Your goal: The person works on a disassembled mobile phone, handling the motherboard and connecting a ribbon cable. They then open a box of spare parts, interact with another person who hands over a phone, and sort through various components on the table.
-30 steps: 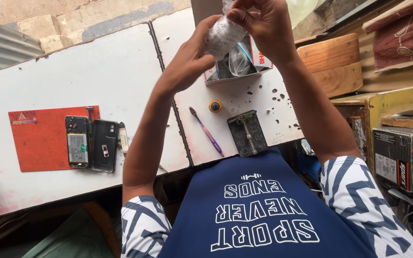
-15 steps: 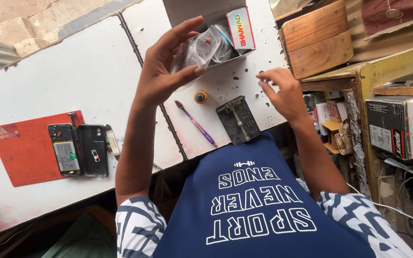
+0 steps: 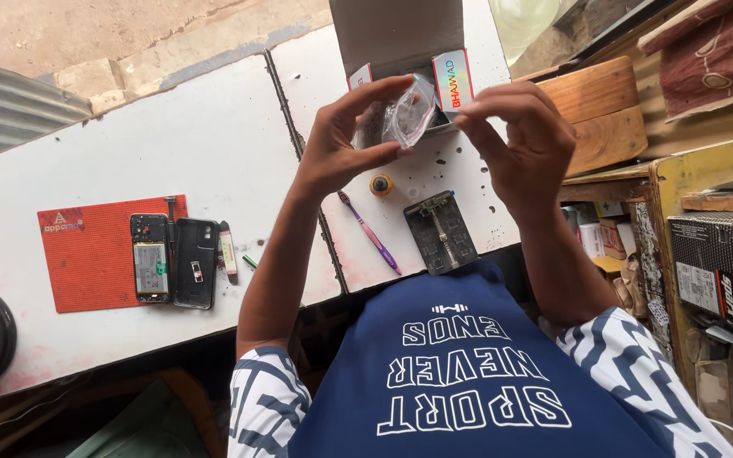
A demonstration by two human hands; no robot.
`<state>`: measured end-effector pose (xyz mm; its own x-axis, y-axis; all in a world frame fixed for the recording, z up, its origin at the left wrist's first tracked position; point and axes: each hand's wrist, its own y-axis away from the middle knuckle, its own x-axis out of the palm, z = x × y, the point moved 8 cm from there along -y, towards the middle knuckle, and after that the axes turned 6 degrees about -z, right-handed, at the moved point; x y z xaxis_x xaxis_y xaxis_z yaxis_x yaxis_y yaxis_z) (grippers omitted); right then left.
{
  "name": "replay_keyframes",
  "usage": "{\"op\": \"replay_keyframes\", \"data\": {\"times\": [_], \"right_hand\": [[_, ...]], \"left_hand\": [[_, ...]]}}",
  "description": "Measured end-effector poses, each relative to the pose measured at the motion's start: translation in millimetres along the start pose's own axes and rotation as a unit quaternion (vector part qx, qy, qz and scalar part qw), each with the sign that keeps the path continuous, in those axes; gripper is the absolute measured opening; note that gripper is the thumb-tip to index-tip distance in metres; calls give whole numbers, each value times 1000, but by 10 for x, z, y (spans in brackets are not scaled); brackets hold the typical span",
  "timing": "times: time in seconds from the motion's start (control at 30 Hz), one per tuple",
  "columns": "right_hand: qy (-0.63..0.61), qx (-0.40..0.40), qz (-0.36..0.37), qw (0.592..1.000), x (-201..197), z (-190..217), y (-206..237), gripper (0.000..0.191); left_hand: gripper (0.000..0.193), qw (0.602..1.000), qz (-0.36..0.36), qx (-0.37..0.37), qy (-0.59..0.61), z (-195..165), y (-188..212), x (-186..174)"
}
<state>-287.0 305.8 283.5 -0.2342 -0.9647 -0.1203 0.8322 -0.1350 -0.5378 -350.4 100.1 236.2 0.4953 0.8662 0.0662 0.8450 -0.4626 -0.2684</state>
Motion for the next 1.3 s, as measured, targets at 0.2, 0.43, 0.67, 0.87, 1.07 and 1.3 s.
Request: {"op": "replay_keyframes", "data": {"times": [0.2, 0.43, 0.67, 0.87, 1.07, 1.3], "right_hand": [[113, -90, 36, 989, 287, 369, -289, 10], [-131, 171, 172, 961, 485, -232, -30, 59], [-202, 171, 196, 944, 603, -347, -261, 60], [108, 23, 147, 983, 481, -482, -418, 29], [326, -91, 237, 911, 381, -779, -313, 25], [235, 28, 198, 951, 301, -1104, -169, 28]], "left_hand": [[74, 998, -22, -3, 51, 20, -1, 18], [91, 995, -70, 46, 59, -96, -117, 91], [49, 989, -102, 72, 74, -130, -299, 37], [15, 939, -311, -42, -139, 147, 187, -949], [22, 849, -366, -220, -312, 768, 1000, -1557], [48, 781, -362, -116, -495, 445, 822, -1050]]}}
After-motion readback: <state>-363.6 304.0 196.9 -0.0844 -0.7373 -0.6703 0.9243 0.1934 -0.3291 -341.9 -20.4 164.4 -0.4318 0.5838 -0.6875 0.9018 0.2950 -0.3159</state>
